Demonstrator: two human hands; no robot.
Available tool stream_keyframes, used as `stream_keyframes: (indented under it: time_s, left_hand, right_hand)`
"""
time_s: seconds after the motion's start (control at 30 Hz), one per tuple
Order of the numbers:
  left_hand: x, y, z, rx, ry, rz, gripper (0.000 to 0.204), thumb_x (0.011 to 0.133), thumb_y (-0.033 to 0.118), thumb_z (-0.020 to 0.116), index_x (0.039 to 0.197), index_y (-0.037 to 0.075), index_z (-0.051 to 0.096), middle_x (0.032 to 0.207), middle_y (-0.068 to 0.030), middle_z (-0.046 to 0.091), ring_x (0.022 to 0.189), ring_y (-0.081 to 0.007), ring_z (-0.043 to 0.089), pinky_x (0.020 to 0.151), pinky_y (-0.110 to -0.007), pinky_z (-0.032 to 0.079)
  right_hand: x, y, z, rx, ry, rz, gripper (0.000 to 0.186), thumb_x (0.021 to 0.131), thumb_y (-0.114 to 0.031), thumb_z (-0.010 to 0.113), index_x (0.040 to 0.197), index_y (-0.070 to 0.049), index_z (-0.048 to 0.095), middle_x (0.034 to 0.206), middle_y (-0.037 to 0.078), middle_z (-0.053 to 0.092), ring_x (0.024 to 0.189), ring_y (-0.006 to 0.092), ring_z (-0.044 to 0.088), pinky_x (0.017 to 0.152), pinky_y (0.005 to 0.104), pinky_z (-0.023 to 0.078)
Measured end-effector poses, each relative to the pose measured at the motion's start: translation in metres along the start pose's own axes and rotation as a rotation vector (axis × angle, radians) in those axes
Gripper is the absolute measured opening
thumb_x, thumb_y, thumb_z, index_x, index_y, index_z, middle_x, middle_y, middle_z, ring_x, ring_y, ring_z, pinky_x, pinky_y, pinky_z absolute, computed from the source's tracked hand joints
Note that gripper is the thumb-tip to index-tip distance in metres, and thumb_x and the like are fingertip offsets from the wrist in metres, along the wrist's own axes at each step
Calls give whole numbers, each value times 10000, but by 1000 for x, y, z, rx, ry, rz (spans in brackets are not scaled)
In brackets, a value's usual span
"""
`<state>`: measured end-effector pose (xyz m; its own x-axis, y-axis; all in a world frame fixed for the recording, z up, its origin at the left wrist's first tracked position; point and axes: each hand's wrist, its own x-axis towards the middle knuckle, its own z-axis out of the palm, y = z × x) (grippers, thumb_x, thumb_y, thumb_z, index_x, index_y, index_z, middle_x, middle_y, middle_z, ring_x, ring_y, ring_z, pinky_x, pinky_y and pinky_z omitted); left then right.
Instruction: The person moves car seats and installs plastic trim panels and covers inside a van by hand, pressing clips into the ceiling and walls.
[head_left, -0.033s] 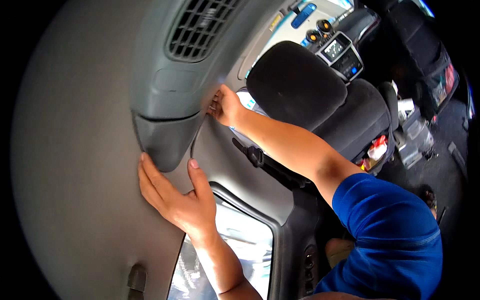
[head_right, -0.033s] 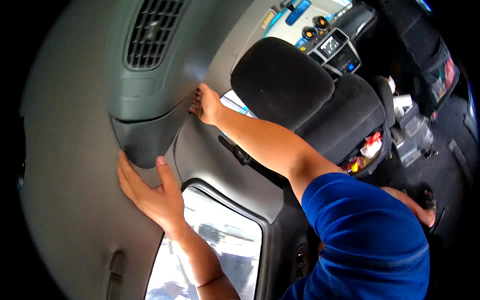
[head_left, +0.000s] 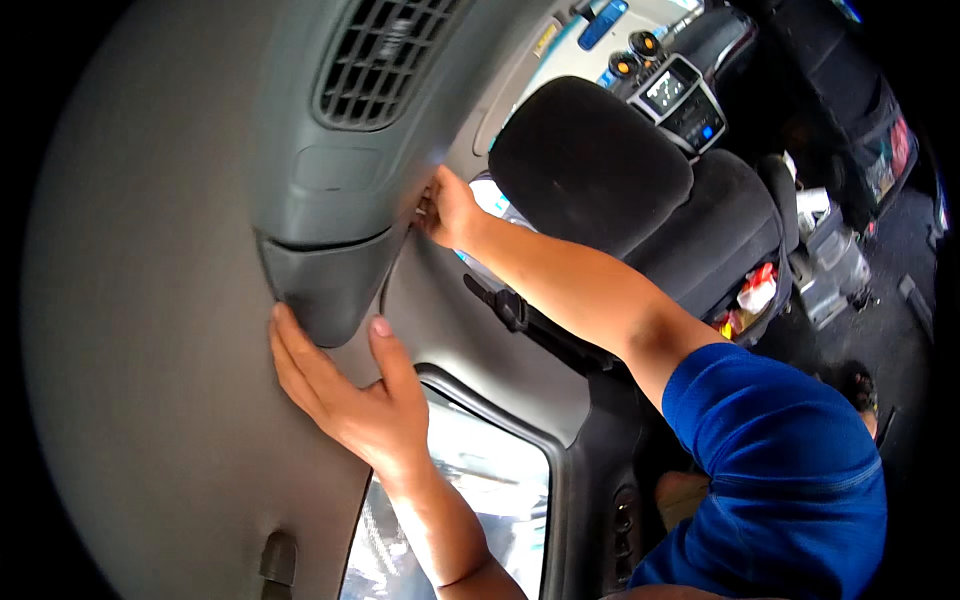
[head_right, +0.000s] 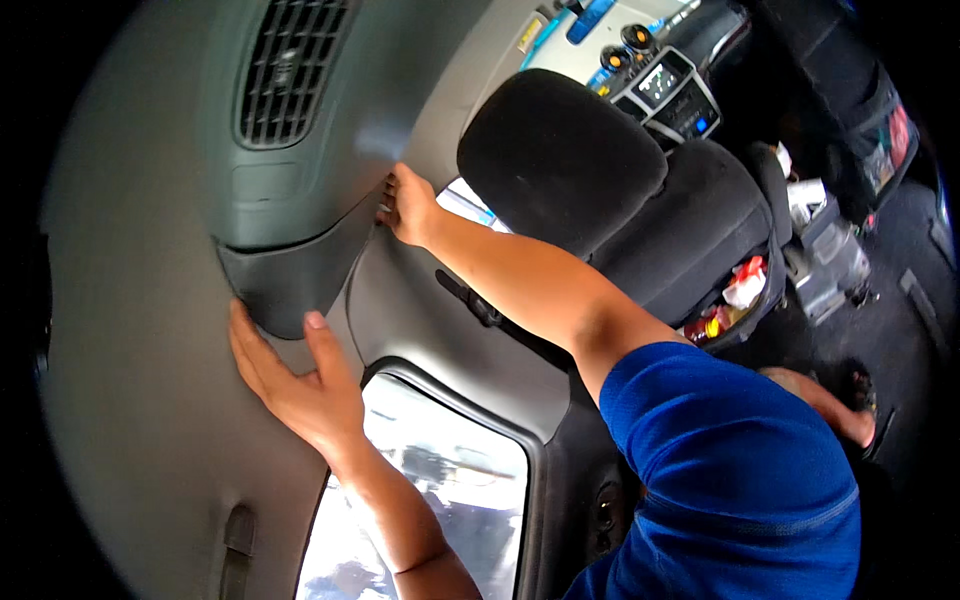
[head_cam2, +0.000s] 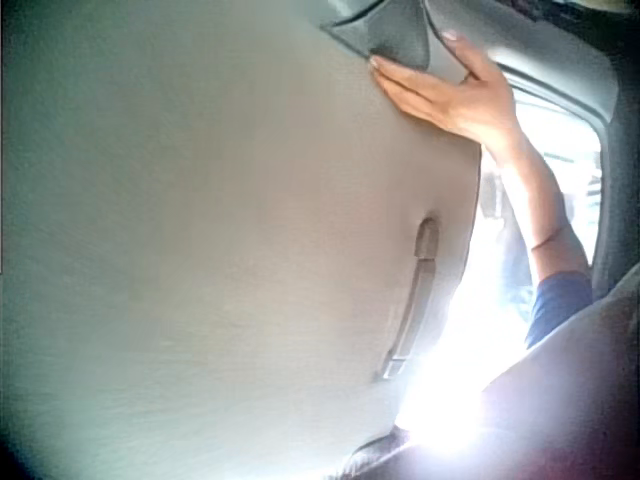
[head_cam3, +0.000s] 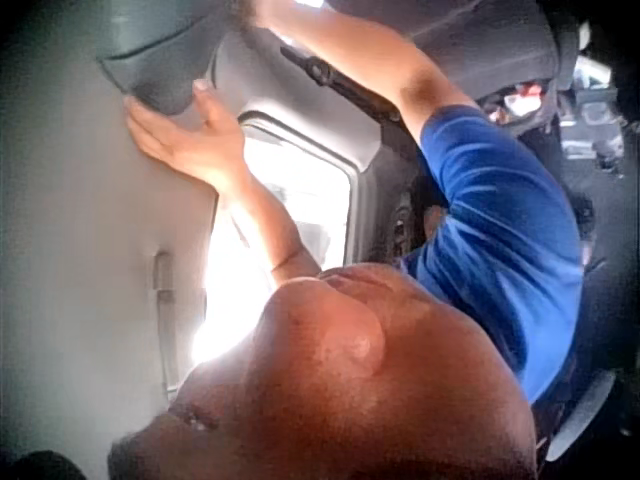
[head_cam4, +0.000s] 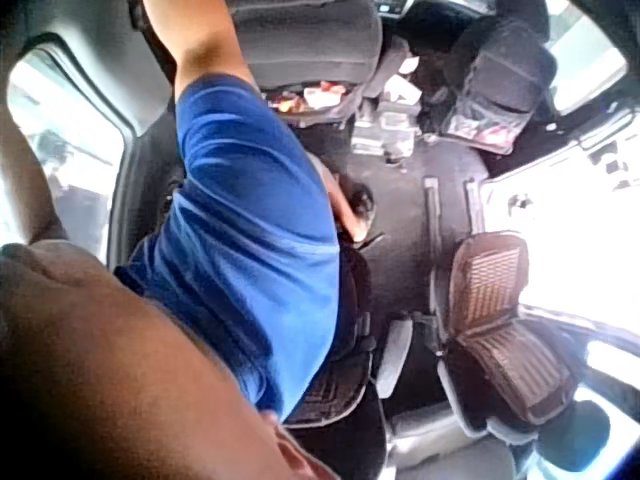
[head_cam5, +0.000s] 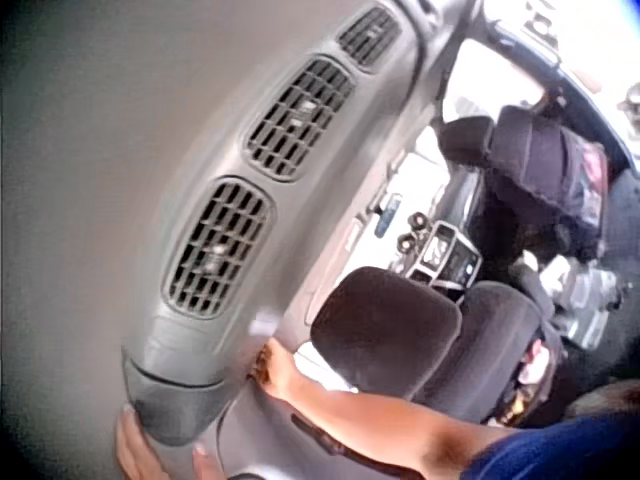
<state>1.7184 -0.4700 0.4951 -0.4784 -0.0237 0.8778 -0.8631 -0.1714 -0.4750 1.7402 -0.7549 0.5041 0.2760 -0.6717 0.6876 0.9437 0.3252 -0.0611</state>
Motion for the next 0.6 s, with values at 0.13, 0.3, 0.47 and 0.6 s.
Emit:
stream_keyframes:
  time_s: [0.13, 0.3, 0.47, 0.6]
  left_hand:
    - [5, -1, 19, 9, 5, -4, 664, 909, 379, 616, 1369, -45, 394, 1303, -277, 401, 1196, -372, 447, 937, -436, 450]
    - [8, 9, 40, 71, 45, -74, 695, 919, 435, 574, 1385, -36, 365, 1244, -283, 368, 1178, -403, 424, 847, -421, 505]
    - [3, -1, 41, 153, 70, -80, 687, 903, 448, 597, 1371, -8, 386, 1208, -222, 411, 1128, -342, 465, 799, -401, 523]
    - [-20, -8, 38, -67, 38, -204, 684, 902, 398, 620, 1412, 44, 333, 1273, -210, 450, 1152, -329, 510, 898, -414, 505]
  right_hand:
    - [0, -5, 12, 26, 72, -41, 416, 926, -395, 424, 1183, -87, 536, 1294, 55, 493, 1153, 235, 450, 993, 454, 308]
    - [1, -16, 18, -4, 56, 18, 573, 924, -470, 419, 1323, -63, 476, 1405, 119, 429, 1297, 308, 370, 1069, 540, 236]
    - [-4, -9, 21, -50, 96, 47, 608, 913, -515, 409, 1300, -52, 486, 1378, 112, 457, 1261, 297, 409, 1001, 498, 354]
    - [-7, -1, 6, -147, 78, 84, 570, 950, -490, 352, 1275, -44, 494, 1309, 118, 504, 1196, 299, 470, 960, 459, 411]
